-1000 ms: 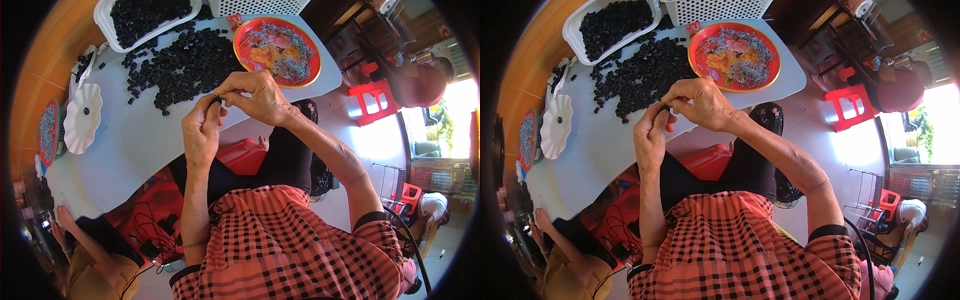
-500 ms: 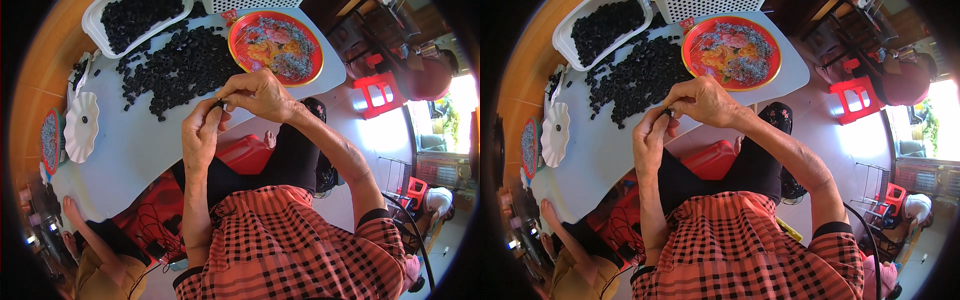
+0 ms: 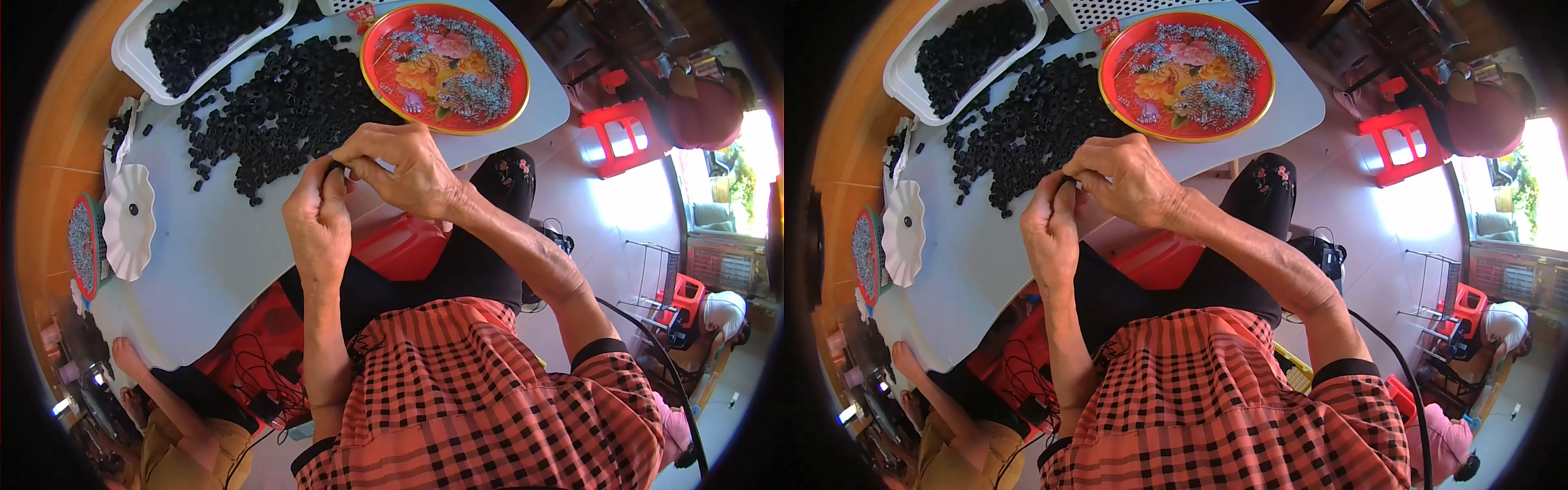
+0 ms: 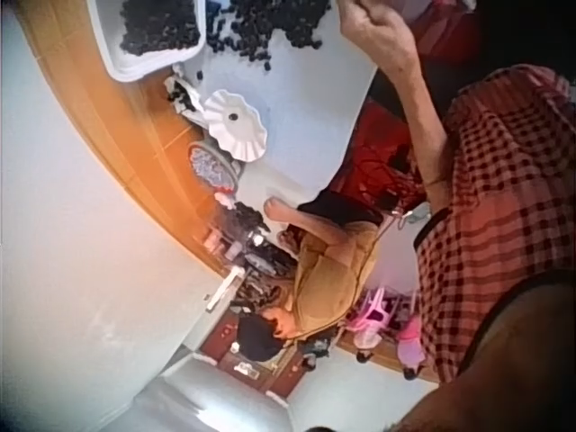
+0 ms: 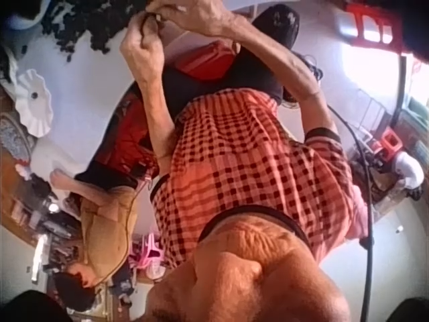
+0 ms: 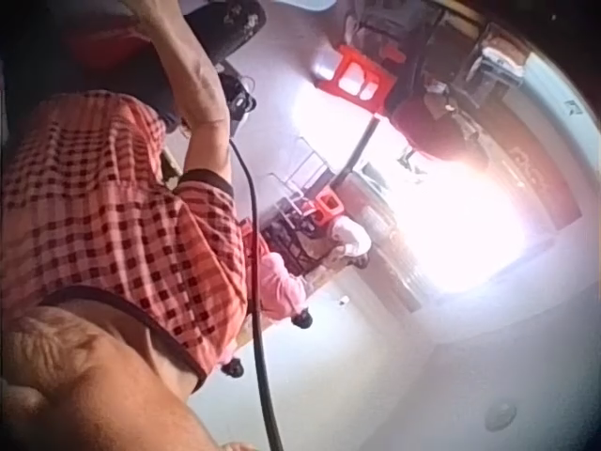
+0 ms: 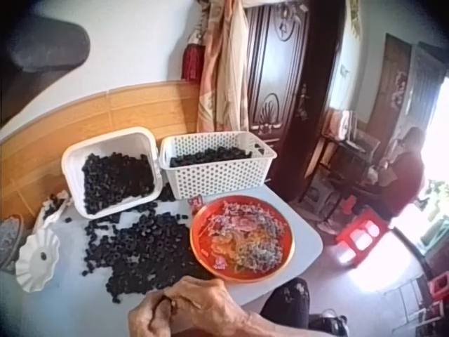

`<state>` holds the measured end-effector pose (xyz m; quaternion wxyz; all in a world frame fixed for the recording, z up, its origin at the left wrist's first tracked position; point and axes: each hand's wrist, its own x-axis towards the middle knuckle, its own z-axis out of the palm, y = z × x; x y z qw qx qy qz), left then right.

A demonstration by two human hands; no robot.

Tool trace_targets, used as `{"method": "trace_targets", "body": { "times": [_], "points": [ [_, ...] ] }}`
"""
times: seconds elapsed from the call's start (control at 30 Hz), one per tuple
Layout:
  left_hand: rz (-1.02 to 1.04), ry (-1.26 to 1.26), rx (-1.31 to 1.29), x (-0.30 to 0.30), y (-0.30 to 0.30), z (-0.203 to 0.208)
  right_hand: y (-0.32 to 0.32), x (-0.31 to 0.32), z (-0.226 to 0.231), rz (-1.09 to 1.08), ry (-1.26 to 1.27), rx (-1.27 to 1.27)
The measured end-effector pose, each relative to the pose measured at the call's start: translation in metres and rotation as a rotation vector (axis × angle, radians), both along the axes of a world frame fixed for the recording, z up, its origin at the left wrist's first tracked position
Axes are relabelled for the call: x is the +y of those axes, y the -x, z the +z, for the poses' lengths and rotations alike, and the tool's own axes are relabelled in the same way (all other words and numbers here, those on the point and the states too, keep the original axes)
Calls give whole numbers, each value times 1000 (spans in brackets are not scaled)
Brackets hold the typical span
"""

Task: The person assembles small plastic components by picking up individual pieces from the table and pressing them together by hand.

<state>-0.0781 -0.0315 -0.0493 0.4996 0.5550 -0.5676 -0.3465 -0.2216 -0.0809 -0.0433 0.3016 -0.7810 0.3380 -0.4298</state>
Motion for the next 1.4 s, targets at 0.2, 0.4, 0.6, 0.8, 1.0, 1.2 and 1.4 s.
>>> {"method": "trace_targets", "body": {
  "times": [0.2,0.4,0.6,0.8,1.0,1.2,1.4],
  "points": [
    [-69,-145,410,4,-10,-6,5,-1,16,125,-35,104],
    [-55,-192,586,7,-2,6,-1,8,16,8,200,296],
    [-112,-183,546,5,-7,1,4,0,6,30,256,292],
    [-91,-190,669,3,3,-3,4,2,14,-15,140,250],
    [-38,-135,619,2,1,-13,4,2,6,-83,412,353],
    [-43,-133,525,1,9,0,10,-1,-1,-9,387,292],
    [-16,-198,621,2,5,-4,6,2,2,-23,331,311]
  ]
}}
